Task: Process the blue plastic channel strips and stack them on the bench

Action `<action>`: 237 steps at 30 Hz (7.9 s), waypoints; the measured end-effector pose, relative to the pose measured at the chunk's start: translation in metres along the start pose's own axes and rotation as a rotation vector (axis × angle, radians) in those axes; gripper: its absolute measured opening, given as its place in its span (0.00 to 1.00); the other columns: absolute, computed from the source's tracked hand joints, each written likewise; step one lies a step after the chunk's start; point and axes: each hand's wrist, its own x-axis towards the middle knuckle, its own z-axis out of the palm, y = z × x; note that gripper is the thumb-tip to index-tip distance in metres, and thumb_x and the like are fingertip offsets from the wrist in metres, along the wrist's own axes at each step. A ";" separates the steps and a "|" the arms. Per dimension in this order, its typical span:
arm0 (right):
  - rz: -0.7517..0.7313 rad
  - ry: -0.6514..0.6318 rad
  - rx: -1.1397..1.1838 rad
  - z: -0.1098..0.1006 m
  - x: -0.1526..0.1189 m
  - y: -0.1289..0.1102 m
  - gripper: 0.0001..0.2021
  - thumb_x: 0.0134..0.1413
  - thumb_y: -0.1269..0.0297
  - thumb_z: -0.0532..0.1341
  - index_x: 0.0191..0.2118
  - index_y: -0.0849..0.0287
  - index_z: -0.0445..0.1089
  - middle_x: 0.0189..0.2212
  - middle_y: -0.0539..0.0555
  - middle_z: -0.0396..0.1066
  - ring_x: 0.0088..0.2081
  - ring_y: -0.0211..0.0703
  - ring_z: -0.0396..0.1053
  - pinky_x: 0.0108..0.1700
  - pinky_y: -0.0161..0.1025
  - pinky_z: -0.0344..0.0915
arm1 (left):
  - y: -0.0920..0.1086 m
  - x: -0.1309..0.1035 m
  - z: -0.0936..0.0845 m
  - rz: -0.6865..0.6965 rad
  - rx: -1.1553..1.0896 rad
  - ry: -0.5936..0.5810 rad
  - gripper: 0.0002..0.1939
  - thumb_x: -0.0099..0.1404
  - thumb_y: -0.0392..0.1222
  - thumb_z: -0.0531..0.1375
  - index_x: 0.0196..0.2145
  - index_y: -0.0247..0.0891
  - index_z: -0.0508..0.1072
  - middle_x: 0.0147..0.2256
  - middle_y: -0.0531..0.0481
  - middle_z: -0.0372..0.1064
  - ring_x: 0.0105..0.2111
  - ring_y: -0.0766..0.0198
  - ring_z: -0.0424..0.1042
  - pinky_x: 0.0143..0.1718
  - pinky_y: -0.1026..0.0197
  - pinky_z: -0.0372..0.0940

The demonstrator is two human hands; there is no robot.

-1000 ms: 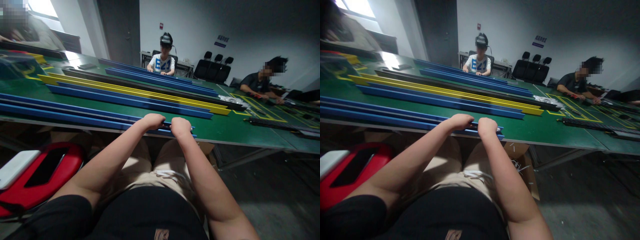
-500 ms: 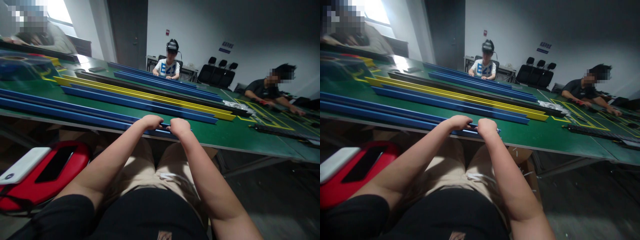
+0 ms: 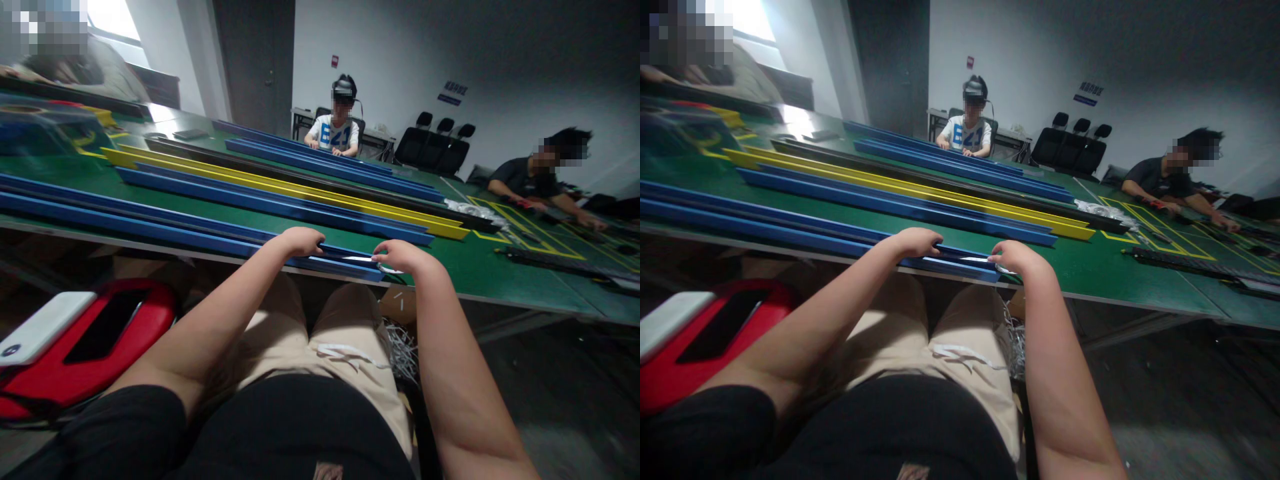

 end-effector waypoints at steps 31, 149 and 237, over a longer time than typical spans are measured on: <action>-0.199 0.460 0.268 0.081 -0.003 0.069 0.20 0.58 0.48 0.61 0.48 0.55 0.76 0.29 0.50 0.72 0.29 0.39 0.66 0.33 0.36 0.58 | 0.001 0.000 0.001 -0.010 0.000 0.011 0.24 0.64 0.58 0.57 0.51 0.43 0.75 0.48 0.42 0.77 0.45 0.51 0.76 0.40 0.58 0.66; 0.071 0.683 0.010 0.094 0.015 0.050 0.20 0.66 0.55 0.53 0.54 0.55 0.76 0.53 0.57 0.74 0.54 0.52 0.64 0.57 0.46 0.60 | 0.071 0.002 -0.006 0.160 -0.194 0.179 0.34 0.66 0.69 0.53 0.56 0.41 0.72 0.52 0.42 0.75 0.49 0.52 0.74 0.46 0.58 0.65; 0.206 0.553 -0.182 0.056 -0.025 0.019 0.24 0.68 0.53 0.48 0.36 0.56 0.79 0.37 0.60 0.79 0.38 0.48 0.74 0.40 0.40 0.60 | 0.037 -0.040 0.011 0.010 0.024 0.354 0.38 0.59 0.75 0.56 0.53 0.41 0.71 0.48 0.40 0.75 0.50 0.47 0.73 0.48 0.53 0.62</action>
